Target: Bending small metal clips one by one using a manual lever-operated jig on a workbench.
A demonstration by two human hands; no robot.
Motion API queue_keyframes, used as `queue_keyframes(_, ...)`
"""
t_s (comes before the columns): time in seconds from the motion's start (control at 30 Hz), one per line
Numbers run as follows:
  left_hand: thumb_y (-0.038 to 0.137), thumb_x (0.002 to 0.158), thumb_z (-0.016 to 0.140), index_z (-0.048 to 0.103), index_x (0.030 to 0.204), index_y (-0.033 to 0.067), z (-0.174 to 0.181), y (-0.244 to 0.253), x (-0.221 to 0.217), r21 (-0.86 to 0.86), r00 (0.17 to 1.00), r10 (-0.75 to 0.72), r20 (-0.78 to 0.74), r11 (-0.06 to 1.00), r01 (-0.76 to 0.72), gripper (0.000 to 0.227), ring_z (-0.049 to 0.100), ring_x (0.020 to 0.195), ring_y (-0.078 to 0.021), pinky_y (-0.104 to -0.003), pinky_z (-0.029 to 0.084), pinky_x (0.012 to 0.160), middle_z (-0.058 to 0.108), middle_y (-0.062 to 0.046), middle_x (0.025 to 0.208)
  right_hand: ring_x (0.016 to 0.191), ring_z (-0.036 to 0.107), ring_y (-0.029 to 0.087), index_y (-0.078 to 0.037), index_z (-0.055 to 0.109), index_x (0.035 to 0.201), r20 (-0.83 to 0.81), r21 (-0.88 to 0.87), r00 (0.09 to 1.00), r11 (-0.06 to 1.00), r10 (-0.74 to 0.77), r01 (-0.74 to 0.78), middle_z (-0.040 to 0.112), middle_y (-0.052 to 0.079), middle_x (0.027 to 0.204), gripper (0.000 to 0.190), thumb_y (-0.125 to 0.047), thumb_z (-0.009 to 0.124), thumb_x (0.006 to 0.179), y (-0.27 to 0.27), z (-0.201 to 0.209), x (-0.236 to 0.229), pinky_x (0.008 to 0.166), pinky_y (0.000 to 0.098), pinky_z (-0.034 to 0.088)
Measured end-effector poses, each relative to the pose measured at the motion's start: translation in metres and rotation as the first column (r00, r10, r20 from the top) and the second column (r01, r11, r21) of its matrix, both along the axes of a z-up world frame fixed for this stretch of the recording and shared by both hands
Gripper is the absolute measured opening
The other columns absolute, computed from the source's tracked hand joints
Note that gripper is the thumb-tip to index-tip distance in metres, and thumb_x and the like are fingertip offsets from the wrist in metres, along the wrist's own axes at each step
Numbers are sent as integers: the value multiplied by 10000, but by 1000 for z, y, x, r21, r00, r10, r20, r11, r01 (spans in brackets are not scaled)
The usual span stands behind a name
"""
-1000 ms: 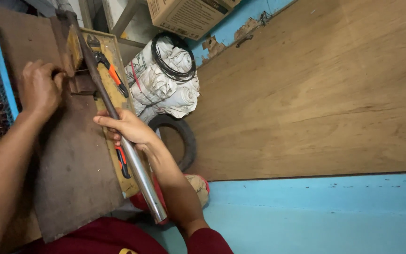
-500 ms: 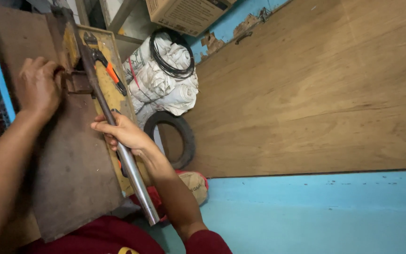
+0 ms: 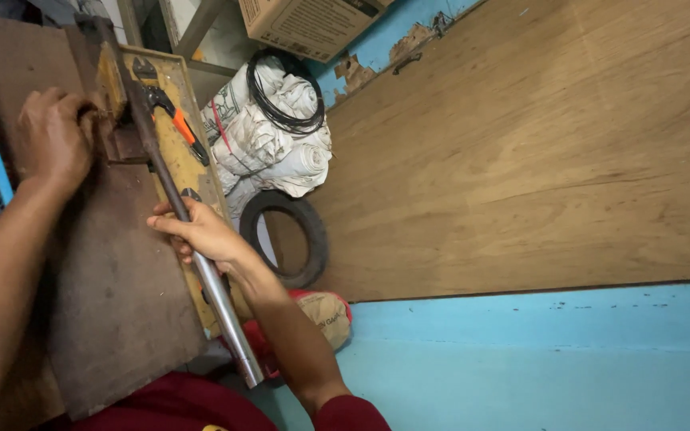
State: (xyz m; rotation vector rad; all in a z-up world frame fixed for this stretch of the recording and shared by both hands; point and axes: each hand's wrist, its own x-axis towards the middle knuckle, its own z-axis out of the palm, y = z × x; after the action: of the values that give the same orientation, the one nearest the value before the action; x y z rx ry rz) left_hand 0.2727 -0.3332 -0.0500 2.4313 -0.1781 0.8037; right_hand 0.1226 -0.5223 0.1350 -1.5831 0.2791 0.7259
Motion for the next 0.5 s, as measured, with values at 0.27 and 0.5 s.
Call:
queue_keyframes(0.27, 118, 1037, 712, 828, 1131, 63, -16, 1, 15, 4, 999, -16, -28, 1000, 16, 160, 608, 957, -374, -456, 507, 785, 708, -163, 1013, 434, 410, 64, -94, 521, 1156, 52, -5, 999, 1000, -11, 11, 498, -18, 650, 267, -183, 660, 946, -3, -47, -4, 367, 234, 344)
queue_keyframes(0.5, 149, 1025, 701, 792, 1067, 97, -11, 2, 8, 39, 1000, 22, -18, 999, -22, 113, 617, 969, -350, -437, 513, 802, 686, -115, 1017, 422, 412, 82, -95, 533, 1151, 11, -46, 998, 997, -62, 63, 414, -40, 580, 207, -197, 614, 990, 0, -44, -6, 368, 241, 342)
